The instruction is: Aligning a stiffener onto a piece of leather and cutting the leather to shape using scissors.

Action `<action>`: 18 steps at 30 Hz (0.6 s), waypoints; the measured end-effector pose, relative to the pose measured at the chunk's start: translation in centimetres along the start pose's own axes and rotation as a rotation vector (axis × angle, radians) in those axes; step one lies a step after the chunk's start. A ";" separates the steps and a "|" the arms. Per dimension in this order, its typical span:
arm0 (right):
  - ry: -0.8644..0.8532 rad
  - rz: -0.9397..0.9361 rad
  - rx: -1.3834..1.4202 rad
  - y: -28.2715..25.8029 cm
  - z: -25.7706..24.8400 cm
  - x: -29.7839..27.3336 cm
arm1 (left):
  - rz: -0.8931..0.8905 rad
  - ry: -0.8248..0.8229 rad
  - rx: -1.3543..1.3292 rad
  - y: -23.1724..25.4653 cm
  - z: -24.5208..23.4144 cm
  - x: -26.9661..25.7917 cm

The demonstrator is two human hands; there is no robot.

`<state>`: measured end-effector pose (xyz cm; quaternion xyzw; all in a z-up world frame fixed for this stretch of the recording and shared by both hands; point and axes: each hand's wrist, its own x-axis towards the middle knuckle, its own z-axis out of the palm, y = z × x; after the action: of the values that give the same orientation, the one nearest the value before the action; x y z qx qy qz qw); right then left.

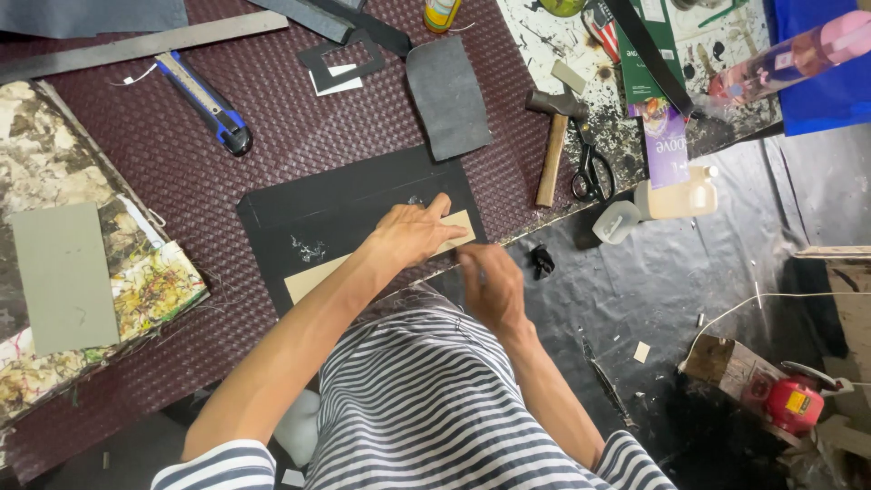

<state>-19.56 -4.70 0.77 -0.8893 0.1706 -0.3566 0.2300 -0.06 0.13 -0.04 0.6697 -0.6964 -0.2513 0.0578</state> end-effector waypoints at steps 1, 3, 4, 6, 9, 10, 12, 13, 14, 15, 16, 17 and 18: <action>-0.005 -0.003 0.003 0.4 -0.9 0.3 | -0.005 0.002 -0.003 -0.1 0.1 -0.1; 0.032 0.065 -0.077 1.4 -2.8 0.7 | 0.000 0.000 0.019 -0.1 0.2 0.0; 0.035 0.068 -0.082 1.5 -3.0 0.7 | 0.007 0.000 0.021 -0.1 0.2 0.0; 0.036 0.101 -0.073 1.6 -3.2 0.6 | -0.007 -0.033 0.037 -0.1 0.1 0.0; 0.031 0.087 -0.085 1.7 -3.0 0.3 | -0.010 -0.032 0.029 0.2 -0.3 -0.3; 0.030 0.083 -0.083 1.6 -3.0 0.3 | -0.014 -0.029 0.030 0.2 -0.2 -0.3; 0.026 0.098 -0.089 1.5 -2.9 0.4 | -0.012 -0.014 0.032 0.3 0.0 -0.2; 0.026 0.095 -0.086 1.3 -2.8 0.5 | -0.016 -0.013 0.034 0.3 0.0 -0.3; 0.018 0.084 -0.104 1.2 -2.7 0.5 | -0.009 -0.005 0.039 0.3 0.1 -0.3; 0.010 0.073 -0.121 1.1 -2.6 0.6 | -0.001 0.003 0.045 0.3 0.1 -0.3; 0.007 0.069 -0.116 1.5 -1.9 0.0 | -0.008 0.005 0.044 0.1 0.4 -0.1; -0.005 0.035 -0.132 1.9 -1.2 -0.6 | 0.000 0.007 0.048 0.0 0.6 0.2; -0.018 -0.001 -0.146 2.4 -0.5 -1.2 | 0.005 0.010 0.050 -0.2 0.9 0.4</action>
<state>-21.09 -6.24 -0.85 -0.9069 0.1938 -0.3353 0.1659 -0.26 0.04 -1.06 0.6703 -0.7040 -0.2302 0.0450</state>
